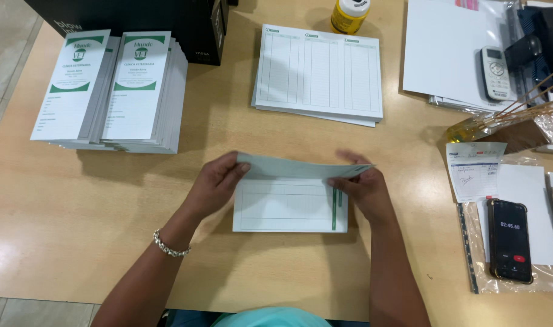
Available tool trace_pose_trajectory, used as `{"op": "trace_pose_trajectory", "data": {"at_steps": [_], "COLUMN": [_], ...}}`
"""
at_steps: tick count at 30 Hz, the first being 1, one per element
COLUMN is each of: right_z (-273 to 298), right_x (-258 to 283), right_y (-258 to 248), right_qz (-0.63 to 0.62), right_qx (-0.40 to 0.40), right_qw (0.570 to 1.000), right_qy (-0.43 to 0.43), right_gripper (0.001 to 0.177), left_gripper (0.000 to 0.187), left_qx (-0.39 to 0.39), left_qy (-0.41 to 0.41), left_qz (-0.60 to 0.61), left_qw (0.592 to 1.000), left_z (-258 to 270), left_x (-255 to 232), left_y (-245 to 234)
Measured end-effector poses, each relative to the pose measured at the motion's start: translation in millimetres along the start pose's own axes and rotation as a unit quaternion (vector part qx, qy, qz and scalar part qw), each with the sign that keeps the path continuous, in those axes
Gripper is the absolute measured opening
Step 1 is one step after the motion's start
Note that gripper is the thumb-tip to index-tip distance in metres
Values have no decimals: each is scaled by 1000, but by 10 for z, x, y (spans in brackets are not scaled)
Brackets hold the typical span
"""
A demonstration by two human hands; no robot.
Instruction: The person folds printed sheets of paper in half multiple times on a wooden table, then stacks the folded sheets. The person repeats this process several times throughout the clip.
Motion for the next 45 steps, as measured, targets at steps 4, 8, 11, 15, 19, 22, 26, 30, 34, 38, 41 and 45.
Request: {"op": "trace_pose_trajectory", "data": {"at_steps": [4, 8, 11, 15, 19, 22, 26, 30, 34, 38, 41, 45], "right_z": [178, 458, 585, 738, 669, 517, 281, -25, 70, 159, 368, 441], "right_x": [-37, 320, 464, 226, -3, 138, 385, 362, 851, 688, 881, 769], "right_y": [139, 311, 453, 446, 273, 278, 471, 521, 700, 777, 859, 998], "right_qz": [55, 32, 81, 94, -101, -281, -124, -44, 135, 149, 196, 272], "right_qx": [-51, -164, -166, -66, 66, 186, 152, 182, 155, 118, 109, 110], "right_qw": [995, 976, 964, 976, 981, 942, 972, 971, 972, 976, 971, 955], "right_qy": [67, 140, 189, 187, 153, 2, 133, 149, 117, 107, 83, -30], "right_gripper": [43, 45, 51, 41, 70, 104, 91, 94, 91, 73, 66, 63], "left_gripper": [59, 68, 75, 96, 95, 103, 119, 129, 129, 127, 117, 102], "left_qx": [-87, -160, -53, 212, 246, 271, 265, 219, 216, 256, 267, 259], "left_qy": [-187, 104, 138, -142, -136, -97, -93, -57, -42, -105, -109, -59], "left_qz": [45, -365, -428, -484, -493, -517, -498, -474, -486, -554, -577, -537], "left_qw": [977, 911, 892, 837, 824, 806, 820, 851, 846, 785, 764, 801], "left_z": [-101, 6, 69, -88, -124, -135, -111, -76, -102, -176, -241, -289], "left_x": [-568, -394, -456, -595, -474, -421, -422, -351, -383, -553, -630, -629], "left_y": [232, 539, 893, 984, 860, 816, 821, 787, 798, 902, 918, 879]}}
Point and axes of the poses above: each hand's wrist, its own z-axis away from the middle knuckle, its own y-axis out of the palm, x = y × z, the point moved 1 cm from there along -z, towards the middle knuckle, and after that the axes turned 13 degrees about z, right-handed, at the moved point
